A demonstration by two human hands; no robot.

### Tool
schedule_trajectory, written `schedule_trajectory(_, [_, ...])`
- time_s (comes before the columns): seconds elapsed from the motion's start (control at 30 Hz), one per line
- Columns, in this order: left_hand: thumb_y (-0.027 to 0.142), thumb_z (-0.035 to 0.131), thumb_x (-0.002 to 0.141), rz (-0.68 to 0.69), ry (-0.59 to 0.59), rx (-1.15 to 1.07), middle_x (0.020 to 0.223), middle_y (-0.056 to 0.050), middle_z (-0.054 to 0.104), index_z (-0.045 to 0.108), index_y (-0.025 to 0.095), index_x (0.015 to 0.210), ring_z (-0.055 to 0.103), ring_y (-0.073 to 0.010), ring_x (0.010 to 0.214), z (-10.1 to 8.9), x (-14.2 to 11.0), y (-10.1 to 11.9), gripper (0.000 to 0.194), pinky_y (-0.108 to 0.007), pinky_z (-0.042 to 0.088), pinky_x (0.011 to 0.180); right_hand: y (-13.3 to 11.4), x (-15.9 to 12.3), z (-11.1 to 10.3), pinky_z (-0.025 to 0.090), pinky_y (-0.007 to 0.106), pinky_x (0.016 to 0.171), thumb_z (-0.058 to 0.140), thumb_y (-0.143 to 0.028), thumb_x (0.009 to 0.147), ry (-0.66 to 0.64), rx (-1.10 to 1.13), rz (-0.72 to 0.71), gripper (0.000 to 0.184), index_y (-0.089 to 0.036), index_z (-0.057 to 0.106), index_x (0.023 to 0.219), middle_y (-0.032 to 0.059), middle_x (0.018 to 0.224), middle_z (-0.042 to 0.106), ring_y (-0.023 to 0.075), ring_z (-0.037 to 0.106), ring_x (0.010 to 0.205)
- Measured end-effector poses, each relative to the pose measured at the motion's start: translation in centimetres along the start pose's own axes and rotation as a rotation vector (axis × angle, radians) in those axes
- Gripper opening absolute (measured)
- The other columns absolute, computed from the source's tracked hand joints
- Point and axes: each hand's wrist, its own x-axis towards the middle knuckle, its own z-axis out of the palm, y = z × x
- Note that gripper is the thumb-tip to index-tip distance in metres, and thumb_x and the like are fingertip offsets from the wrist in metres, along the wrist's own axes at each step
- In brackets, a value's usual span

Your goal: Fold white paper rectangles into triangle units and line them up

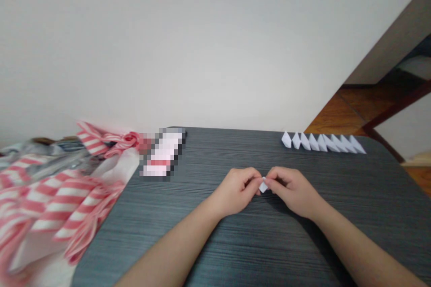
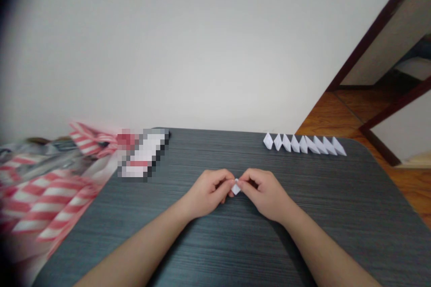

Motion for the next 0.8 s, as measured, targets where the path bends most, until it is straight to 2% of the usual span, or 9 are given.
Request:
schedule_trajectory(0.2, [0.028, 0.046, 0.097, 0.000, 0.010, 0.013, 0.058, 0.004, 0.058, 0.061, 0.016, 0.082, 0.053, -0.0082, 0.053, 0.0, 0.0, 0.1, 0.025, -0.018, 0.040, 0.057, -0.3, 0.0, 0.0, 0.038, 0.023, 0.060, 0.058, -0.021, 0.091, -0.003, -0.035, 0.015, 0.021, -0.019, 0.063, 0.071, -0.0026, 0.064, 0.060, 0.0122, 0.053, 0.060])
schedule_trajectory(0.4, [0.027, 0.045, 0.097, 0.008, 0.005, 0.033, 0.061, 0.003, 0.061, 0.059, 0.016, 0.078, 0.054, -0.0082, 0.055, -0.2, -0.1, 0.1, 0.026, -0.018, 0.040, 0.058, -0.4, 0.0, 0.2, 0.040, 0.025, 0.061, 0.057, -0.021, 0.091, -0.018, -0.040, 0.002, 0.020, -0.019, 0.062, 0.072, -0.0013, 0.068, 0.063, 0.0135, 0.056, 0.064])
schedule_trajectory(0.6, [0.028, 0.045, 0.097, 0.014, 0.012, 0.016, 0.055, 0.004, 0.056, 0.059, 0.017, 0.076, 0.052, -0.0092, 0.052, -0.2, 0.0, 0.5, 0.028, -0.019, 0.039, 0.057, -0.4, 0.0, 0.2, 0.041, 0.026, 0.064, 0.056, -0.023, 0.092, -0.029, 0.015, 0.015, 0.020, -0.019, 0.061, 0.073, -0.0006, 0.070, 0.061, 0.0146, 0.055, 0.066])
schedule_trajectory(0.8, [0.029, 0.048, 0.095, -0.032, 0.123, -0.041, 0.052, 0.004, 0.056, 0.058, 0.017, 0.074, 0.051, -0.0098, 0.049, -0.2, 0.0, 0.3, 0.026, -0.020, 0.038, 0.053, 0.5, 0.0, 0.3, 0.044, 0.028, 0.068, 0.053, -0.026, 0.094, 0.022, 0.113, 0.012, 0.019, -0.019, 0.058, 0.076, 0.0013, 0.075, 0.060, 0.0164, 0.055, 0.071])
